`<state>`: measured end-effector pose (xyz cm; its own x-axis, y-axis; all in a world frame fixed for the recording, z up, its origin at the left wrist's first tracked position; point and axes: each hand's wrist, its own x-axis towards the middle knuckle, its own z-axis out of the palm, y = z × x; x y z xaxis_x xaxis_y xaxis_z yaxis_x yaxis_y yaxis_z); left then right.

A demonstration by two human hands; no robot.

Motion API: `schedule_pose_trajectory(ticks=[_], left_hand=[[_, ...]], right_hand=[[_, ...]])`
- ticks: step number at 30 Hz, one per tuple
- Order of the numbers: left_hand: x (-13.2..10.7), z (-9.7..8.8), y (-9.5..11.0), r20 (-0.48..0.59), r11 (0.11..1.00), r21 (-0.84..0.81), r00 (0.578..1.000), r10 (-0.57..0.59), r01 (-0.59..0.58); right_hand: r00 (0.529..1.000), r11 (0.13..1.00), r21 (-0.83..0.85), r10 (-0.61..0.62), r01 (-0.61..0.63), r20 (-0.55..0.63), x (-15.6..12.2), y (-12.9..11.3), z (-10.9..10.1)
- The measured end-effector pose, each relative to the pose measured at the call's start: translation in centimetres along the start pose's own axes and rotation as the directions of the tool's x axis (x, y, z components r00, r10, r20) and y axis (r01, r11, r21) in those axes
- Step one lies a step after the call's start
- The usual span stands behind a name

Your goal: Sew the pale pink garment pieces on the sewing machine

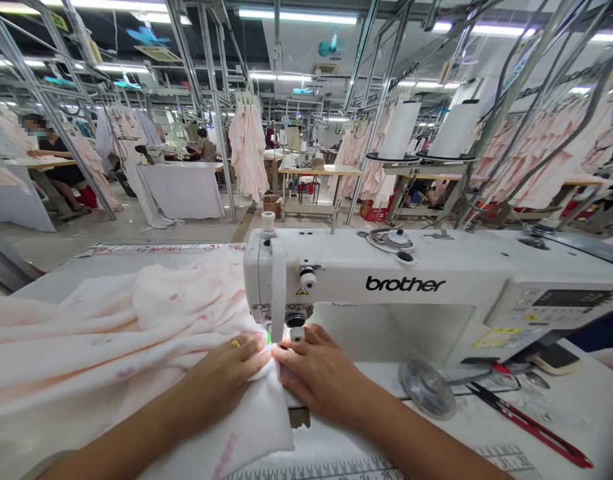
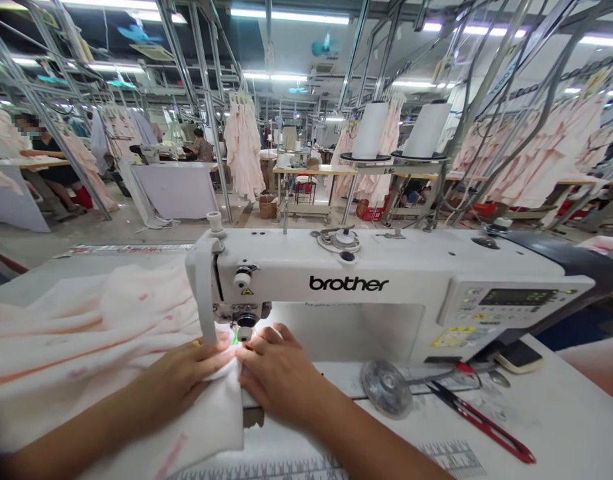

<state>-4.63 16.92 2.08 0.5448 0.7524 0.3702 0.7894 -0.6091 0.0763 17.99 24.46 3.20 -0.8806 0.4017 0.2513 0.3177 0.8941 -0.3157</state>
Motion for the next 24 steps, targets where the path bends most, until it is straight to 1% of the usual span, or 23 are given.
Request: schedule_pose_trajectory(ticks=[2,6,9,11,13,15,17,20,22,24], left_hand=[[0.2,0.0,-0.6,0.015,1.000,-0.029,1.000,-0.009,0.010],[0.4,-0.1,-1.4,0.081,0.998,-0.039,0.995,-0.053,0.056],[0.9,-0.3,-1.9,0.115,0.998,-0.037,0.992,-0.050,0.055],[1.1,-0.6,-1.9,0.147,0.997,-0.041,0.988,-0.052,0.058],[1.2,-0.8,-1.6,0.191,0.995,-0.035,0.978,-0.086,0.094],[0.9,-0.8,-0.9,0.202,0.993,0.016,0.972,-0.122,0.121],[0.2,-0.7,-0.2,0.160,0.986,0.122,0.978,-0.136,0.118],[-1.1,-1.0,0.7,0.032,0.949,0.289,0.989,-0.144,0.129],[-1.8,-1.7,1.1,-0.059,0.927,0.341,0.988,-0.146,0.157],[-2.1,-2.6,1.7,-0.140,0.923,0.347,0.982,-0.126,0.168]], right_hand=[[0.999,0.999,-0.017,0.032,-0.031,0.019,0.0,-0.1,0.0],[0.996,0.996,-0.048,0.077,-0.075,0.039,0.0,0.1,0.1],[0.997,0.996,-0.048,0.072,-0.071,0.022,0.0,0.5,0.2],[1.000,0.999,-0.046,0.021,-0.021,-0.011,-0.1,0.8,0.3],[0.997,0.997,-0.044,-0.063,0.061,-0.048,-0.1,1.1,0.2],[0.984,0.987,-0.047,-0.160,0.157,-0.075,-0.2,1.1,0.1],[0.964,0.966,-0.049,-0.258,0.255,-0.066,-0.2,0.9,-0.1],[0.929,0.928,-0.022,-0.371,0.371,-0.002,-0.3,0.4,-0.3],[0.911,0.911,0.000,-0.412,0.412,0.030,-0.4,0.1,-0.3],[0.897,0.898,0.019,-0.439,0.439,0.048,-0.5,-0.2,-0.2]])
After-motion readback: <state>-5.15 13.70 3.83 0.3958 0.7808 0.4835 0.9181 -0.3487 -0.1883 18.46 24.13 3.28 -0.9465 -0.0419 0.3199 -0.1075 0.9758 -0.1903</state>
